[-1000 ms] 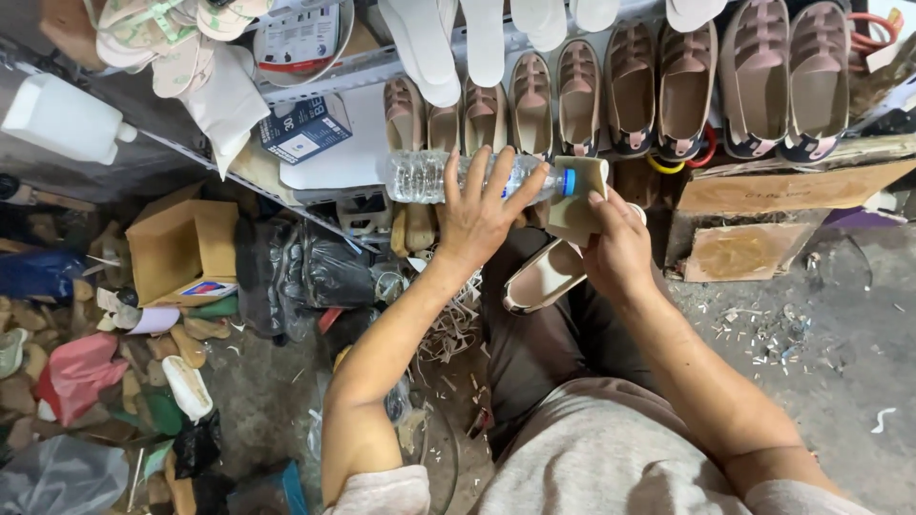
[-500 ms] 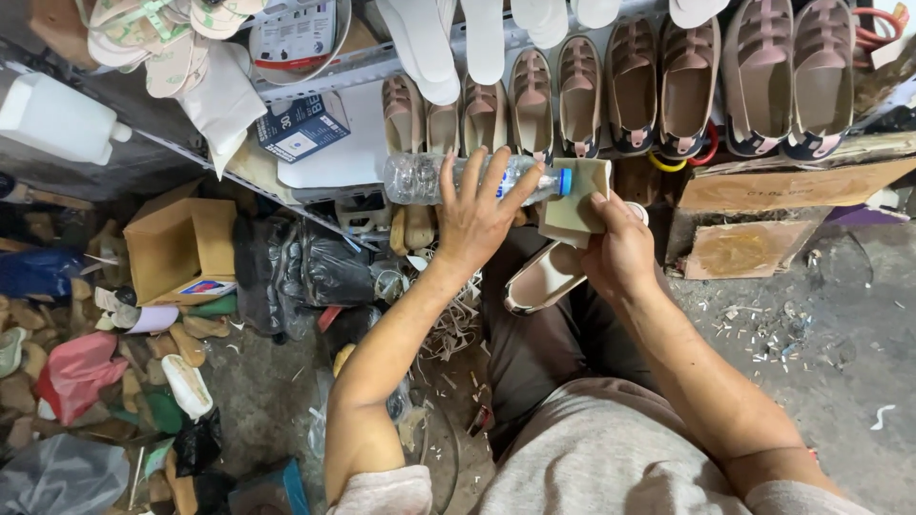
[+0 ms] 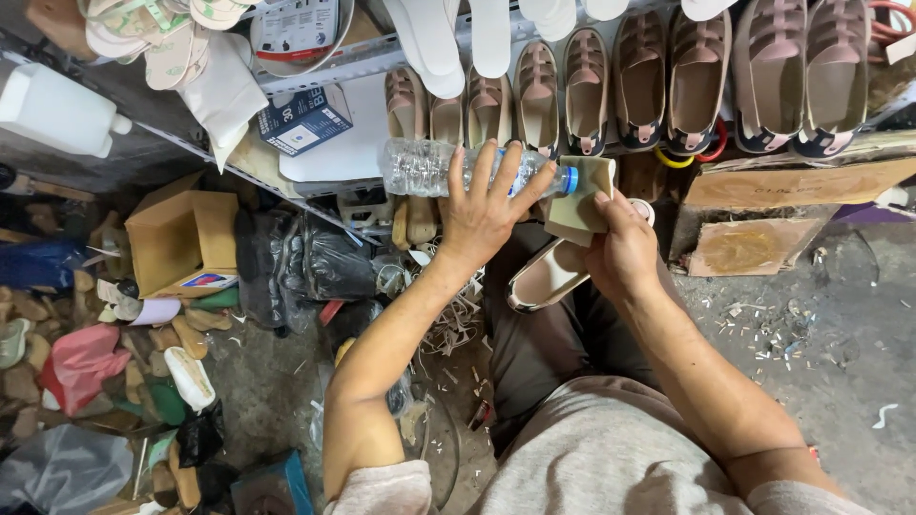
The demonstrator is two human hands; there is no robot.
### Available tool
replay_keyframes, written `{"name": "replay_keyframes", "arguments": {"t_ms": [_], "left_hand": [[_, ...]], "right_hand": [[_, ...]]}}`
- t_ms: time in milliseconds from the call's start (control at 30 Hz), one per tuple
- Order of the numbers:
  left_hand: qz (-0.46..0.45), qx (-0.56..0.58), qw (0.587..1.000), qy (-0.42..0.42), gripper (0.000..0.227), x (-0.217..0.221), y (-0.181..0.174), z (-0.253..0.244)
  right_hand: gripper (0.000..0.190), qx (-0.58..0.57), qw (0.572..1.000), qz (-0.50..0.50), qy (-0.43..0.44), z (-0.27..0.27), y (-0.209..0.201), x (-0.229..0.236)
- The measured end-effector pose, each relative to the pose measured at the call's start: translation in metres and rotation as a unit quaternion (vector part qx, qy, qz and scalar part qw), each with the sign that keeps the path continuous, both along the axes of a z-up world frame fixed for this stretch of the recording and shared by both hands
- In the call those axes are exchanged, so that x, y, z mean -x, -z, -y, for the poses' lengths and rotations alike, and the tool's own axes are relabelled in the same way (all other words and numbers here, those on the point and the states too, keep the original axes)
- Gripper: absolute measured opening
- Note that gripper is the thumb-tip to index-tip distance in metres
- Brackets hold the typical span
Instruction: The person sits on the floor and wipes a single beige slip-on shoe with a cloth, focusing on the upper and sides. They briefly reach for a water bottle and return to wiping the shoe repeatedly.
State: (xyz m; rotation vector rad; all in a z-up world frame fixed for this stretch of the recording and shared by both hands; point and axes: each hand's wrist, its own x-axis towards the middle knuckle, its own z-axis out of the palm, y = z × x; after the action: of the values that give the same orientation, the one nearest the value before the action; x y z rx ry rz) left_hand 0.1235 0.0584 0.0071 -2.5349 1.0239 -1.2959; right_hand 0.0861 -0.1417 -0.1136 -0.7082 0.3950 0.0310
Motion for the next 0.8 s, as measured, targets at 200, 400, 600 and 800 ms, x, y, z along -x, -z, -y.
{"name": "replay_keyframes", "arguments": {"t_ms": [200, 400, 600, 800], "left_hand": [[-0.018, 0.003, 1.000, 0.001, 0.036, -0.004, 0.005, -0.004], [-0.056, 0.033, 0.998, -0.005, 0.042, -0.004, 0.015, -0.013], [-0.043, 0.008, 0.999, 0.000, 0.041, -0.002, 0.016, -0.011], [-0.046, 0.005, 0.999, -0.003, 0.042, -0.002, 0.014, -0.009]], "right_hand": [[0.040, -0.003, 1.000, -0.006, -0.007, 0.001, 0.000, -0.001], [0.040, -0.037, 0.999, -0.021, -0.015, 0.001, -0.016, 0.001], [0.039, -0.012, 0.999, -0.021, -0.032, 0.001, -0.012, 0.002], [0.039, -0.024, 0.999, -0.015, -0.016, -0.002, -0.024, 0.002]]}}
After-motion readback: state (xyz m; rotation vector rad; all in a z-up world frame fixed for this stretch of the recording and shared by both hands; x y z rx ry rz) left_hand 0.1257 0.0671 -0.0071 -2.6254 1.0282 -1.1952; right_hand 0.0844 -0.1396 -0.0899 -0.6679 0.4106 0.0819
